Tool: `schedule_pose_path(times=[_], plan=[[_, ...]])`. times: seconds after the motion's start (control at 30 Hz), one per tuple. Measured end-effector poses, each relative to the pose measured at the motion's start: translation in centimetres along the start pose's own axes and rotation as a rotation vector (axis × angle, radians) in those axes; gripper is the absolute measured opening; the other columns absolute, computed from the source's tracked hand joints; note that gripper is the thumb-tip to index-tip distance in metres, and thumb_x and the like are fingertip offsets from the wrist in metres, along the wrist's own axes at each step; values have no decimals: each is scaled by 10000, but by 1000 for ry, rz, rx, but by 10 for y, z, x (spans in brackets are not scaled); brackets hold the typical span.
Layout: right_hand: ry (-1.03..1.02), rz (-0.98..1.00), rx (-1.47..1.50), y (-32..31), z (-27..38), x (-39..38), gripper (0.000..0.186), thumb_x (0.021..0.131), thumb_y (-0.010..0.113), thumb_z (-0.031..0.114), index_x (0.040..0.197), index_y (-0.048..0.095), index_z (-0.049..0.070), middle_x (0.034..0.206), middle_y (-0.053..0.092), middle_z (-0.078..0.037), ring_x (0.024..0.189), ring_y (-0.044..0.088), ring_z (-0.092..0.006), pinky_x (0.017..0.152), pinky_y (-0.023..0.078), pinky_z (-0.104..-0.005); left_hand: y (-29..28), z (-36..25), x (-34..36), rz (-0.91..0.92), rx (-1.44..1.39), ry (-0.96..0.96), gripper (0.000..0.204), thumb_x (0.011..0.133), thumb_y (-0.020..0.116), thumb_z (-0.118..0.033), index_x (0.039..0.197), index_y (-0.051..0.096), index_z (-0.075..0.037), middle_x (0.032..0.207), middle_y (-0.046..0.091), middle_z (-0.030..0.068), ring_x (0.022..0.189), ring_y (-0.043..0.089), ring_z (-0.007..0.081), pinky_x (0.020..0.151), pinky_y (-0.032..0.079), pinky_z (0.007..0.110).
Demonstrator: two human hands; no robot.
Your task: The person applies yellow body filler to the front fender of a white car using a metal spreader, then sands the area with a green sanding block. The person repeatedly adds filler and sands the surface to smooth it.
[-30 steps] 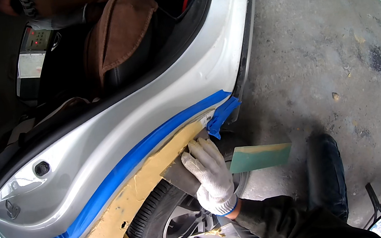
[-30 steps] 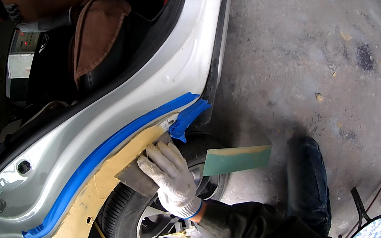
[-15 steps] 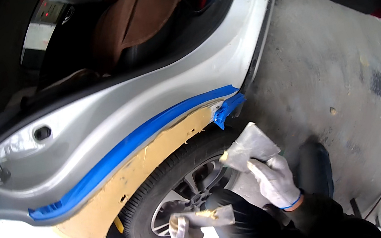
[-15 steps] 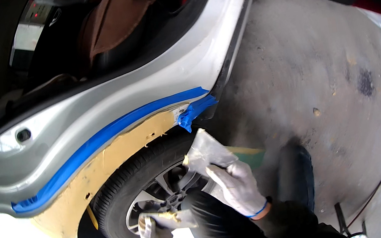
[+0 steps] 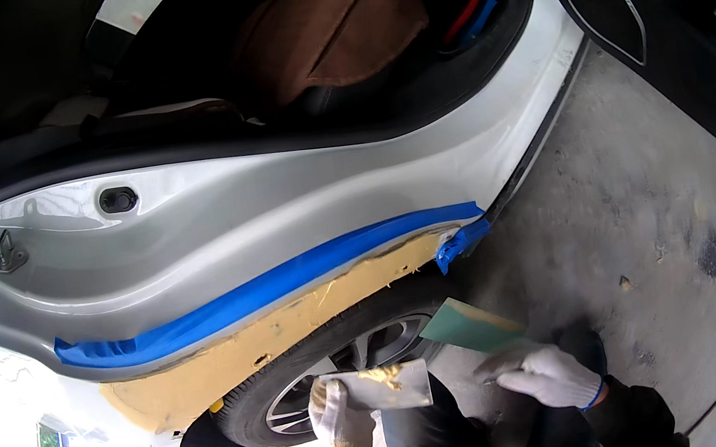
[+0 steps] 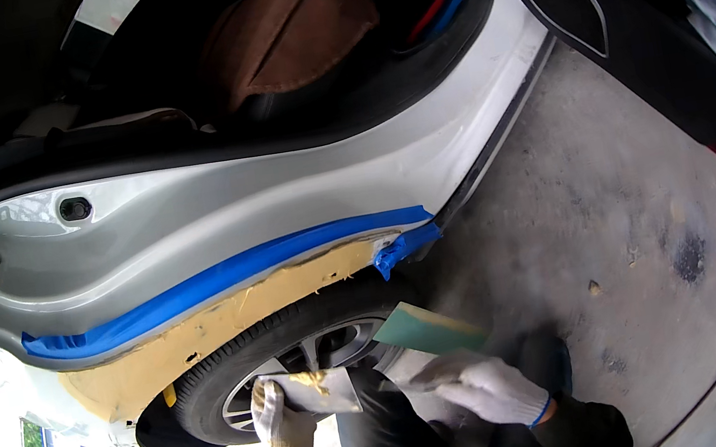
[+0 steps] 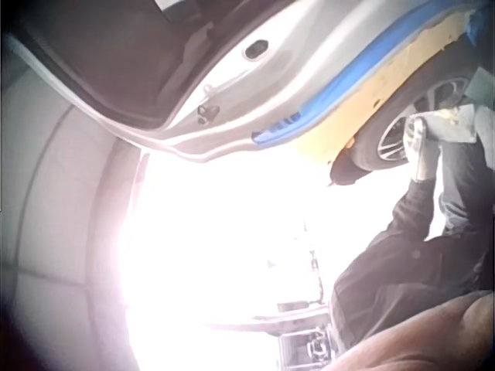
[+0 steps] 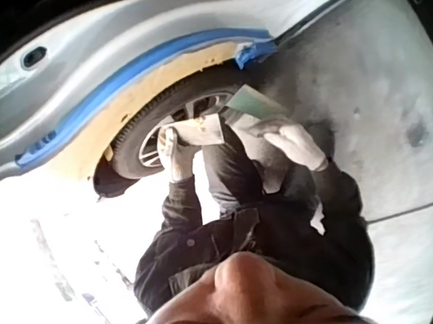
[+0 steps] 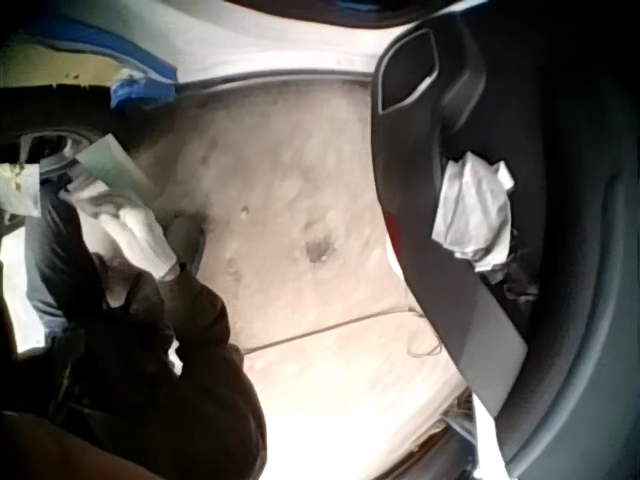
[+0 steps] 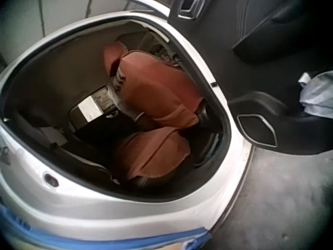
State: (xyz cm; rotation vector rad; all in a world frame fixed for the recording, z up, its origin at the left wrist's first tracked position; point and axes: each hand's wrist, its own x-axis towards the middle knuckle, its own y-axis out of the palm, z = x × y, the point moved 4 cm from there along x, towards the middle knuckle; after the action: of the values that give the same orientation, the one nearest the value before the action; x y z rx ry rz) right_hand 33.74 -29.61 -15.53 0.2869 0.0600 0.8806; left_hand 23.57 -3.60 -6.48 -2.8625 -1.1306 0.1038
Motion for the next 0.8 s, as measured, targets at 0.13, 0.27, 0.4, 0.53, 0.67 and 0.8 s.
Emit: schedule_pose_path(times=[0.13,0.27,0.4,0.53,0.67,0.8], plan=[[263,-369,464,-32,-12,5,344,881,621,19,1219,577,-23,1087,644,-62,992,588,-92,897,491,-260,-10,23,-11,48,83,-126,356,948,617,-332,967,604,23,866,669,115,782,634,170,715,527,309],[293,-477,670,-50,-3,34,318,918,628,86,1217,601,-20,1069,651,-47,946,603,-109,829,504,-259,-12,45,-17,42,-69,-220,284,968,593,-262,1006,607,19,931,681,130,842,653,189,788,540,332],[342,-544,835,-51,7,56,327,971,625,201,1208,629,-24,1053,664,-39,898,621,-106,789,513,-249,-6,56,-22,-51,-227,-330,227,963,602,-205,1022,611,14,973,692,139,880,669,207,818,548,346],[352,-520,753,-59,16,67,296,970,631,195,1168,638,-24,1007,672,-30,871,624,-85,770,509,-227,-6,57,-21,-49,-195,-379,181,952,617,-181,964,603,-1,918,681,116,834,663,197,800,548,332],[421,-534,679,-70,26,75,269,969,631,187,1135,642,-23,981,678,-30,840,626,-69,742,512,-216,-14,68,-21,-79,-156,-396,137,939,628,-147,903,589,-21,817,640,68,734,613,152,703,513,280],[453,-535,755,-71,12,82,280,969,629,194,1150,645,-19,970,678,-31,827,631,-74,729,518,-219,-17,77,-24,-132,-227,-420,134,933,628,-136,864,579,-33,766,609,39,678,575,120,645,479,251]])
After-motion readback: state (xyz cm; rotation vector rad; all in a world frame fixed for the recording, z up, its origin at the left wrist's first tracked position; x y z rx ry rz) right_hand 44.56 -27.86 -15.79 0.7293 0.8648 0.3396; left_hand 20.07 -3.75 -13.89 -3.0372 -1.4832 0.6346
